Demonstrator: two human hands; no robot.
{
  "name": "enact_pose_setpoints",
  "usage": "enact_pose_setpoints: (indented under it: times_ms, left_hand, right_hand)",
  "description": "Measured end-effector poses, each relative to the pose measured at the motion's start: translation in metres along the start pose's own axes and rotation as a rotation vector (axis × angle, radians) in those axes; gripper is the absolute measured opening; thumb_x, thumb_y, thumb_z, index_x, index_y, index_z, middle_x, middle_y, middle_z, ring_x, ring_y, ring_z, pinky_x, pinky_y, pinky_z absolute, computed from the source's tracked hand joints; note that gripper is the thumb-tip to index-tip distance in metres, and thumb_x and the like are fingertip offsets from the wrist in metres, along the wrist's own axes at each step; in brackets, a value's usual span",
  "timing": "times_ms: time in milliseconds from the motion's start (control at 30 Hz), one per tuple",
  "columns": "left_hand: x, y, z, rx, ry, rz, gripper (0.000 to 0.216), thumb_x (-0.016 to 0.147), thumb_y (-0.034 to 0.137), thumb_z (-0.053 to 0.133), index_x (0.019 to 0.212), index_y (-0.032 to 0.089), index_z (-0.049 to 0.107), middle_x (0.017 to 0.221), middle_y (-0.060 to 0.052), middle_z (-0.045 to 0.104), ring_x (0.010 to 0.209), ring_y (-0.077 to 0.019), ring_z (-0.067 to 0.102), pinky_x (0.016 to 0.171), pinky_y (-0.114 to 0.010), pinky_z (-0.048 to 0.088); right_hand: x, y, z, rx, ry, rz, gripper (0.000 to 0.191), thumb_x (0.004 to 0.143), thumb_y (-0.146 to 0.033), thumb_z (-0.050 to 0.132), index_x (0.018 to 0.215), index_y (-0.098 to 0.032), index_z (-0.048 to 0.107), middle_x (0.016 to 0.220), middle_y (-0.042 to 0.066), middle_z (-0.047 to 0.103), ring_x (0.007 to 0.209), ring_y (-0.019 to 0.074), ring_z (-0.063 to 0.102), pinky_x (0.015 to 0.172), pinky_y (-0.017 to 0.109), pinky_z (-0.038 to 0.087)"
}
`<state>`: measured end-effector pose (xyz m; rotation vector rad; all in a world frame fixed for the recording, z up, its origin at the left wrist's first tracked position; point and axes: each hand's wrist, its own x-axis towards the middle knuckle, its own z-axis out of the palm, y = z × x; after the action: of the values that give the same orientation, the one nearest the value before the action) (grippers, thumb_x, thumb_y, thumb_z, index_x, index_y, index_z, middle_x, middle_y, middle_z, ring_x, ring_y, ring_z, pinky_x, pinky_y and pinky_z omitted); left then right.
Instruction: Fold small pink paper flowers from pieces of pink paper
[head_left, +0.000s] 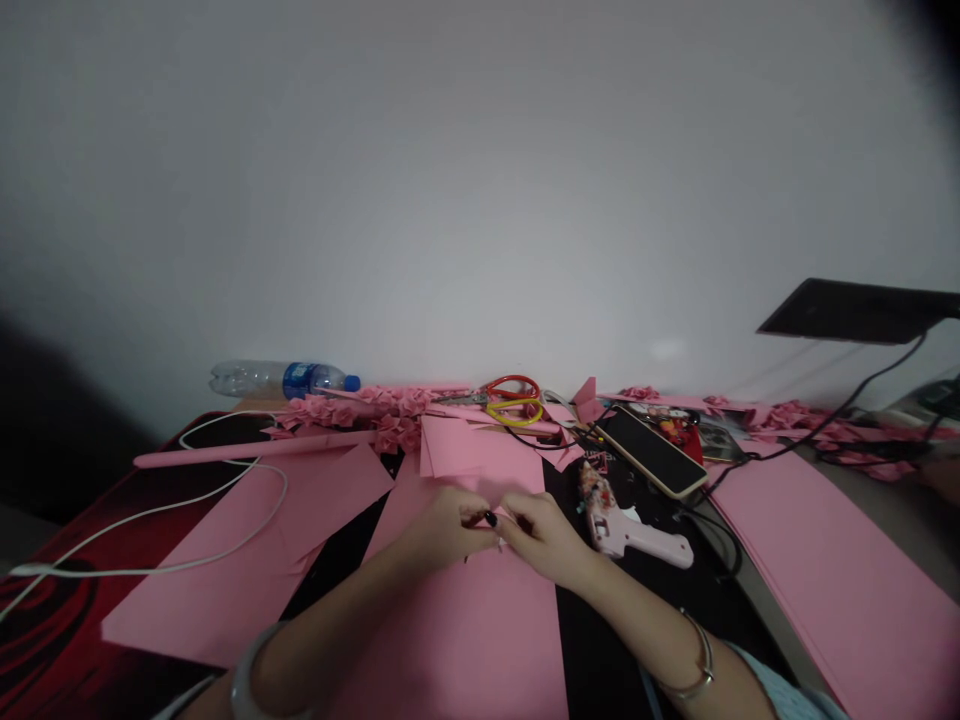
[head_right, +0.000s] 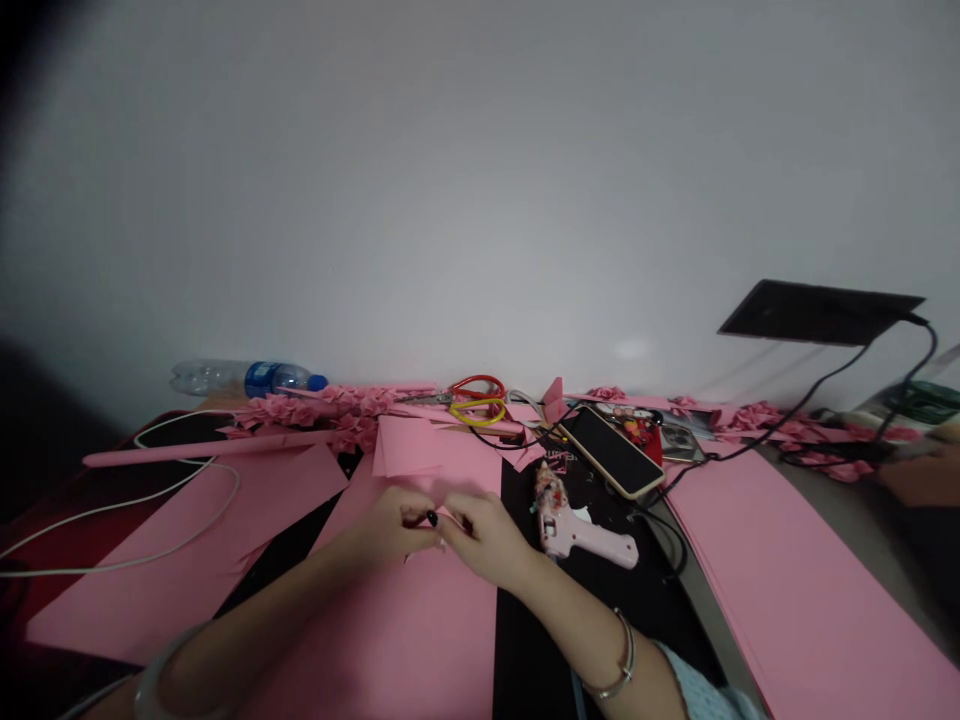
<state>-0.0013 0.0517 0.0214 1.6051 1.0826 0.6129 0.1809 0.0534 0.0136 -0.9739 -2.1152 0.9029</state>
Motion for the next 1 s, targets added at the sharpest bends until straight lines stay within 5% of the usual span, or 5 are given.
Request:
enact_pose_setpoints:
  times_ms: [100,400,600,1000]
  left_hand:
    - [-0.0007,-0.0018,-0.0008,-0.003,-0.049,0.017,0.022,0.071,0.022,0.061,0.053,0.017,0.050,0.048,0.007,0.039,0.048,-0.0089,0.037,0.046,-0.022,0.025]
    - [-0.0021,0.0030,-0.0004,-0.172,-0.190,-0.051,0.019,0.077,0.030,0.065,0.073,0.012,0.072,0.062,-0.002,0.068,0.050,-0.0116,0.056,0.050,-0.022,0.046]
    - [-0.0038,0.0026,0.0007,-0.192,-0.184,-0.106,0.021,0.077,0.029,0.061,0.063,0.014,0.065,0.058,-0.002,0.067,0.045,-0.0119,0.058,0.047,-0.023,0.046]
    - [-0.0023,0.0047,0.0021,-0.277,-0.156,-0.117,0.041,0.084,0.055,0.058,0.070,0.017,0.056,0.066,-0.007,0.071,0.055,-0.0179,0.066,0.057,-0.029,0.050]
  right_hand:
    - [-0.0007,-0.0002,0.0002,0.085,-0.049,0.040,0.037,0.094,-0.027,0.045,0.058,-0.021,0.043,0.049,-0.004,0.048,0.044,0.0088,0.038,0.045,0.022,0.025]
    - [0.0003,-0.0048,0.0015,0.313,-0.104,0.173,0.043,0.093,-0.048,0.044,0.059,-0.022,0.042,0.050,-0.003,0.049,0.044,0.0112,0.044,0.045,0.023,0.031]
    - [0.0025,-0.0015,0.0025,0.219,-0.004,0.143,0.040,0.089,-0.041,0.050,0.056,-0.022,0.036,0.051,-0.007,0.030,0.049,0.0092,0.027,0.047,0.024,0.021]
    - [0.0055,0.0002,0.0000,0.206,0.144,0.140,0.046,0.092,-0.051,0.049,0.059,-0.023,0.035,0.057,-0.006,0.029,0.054,0.0111,0.028,0.051,0.025,0.025]
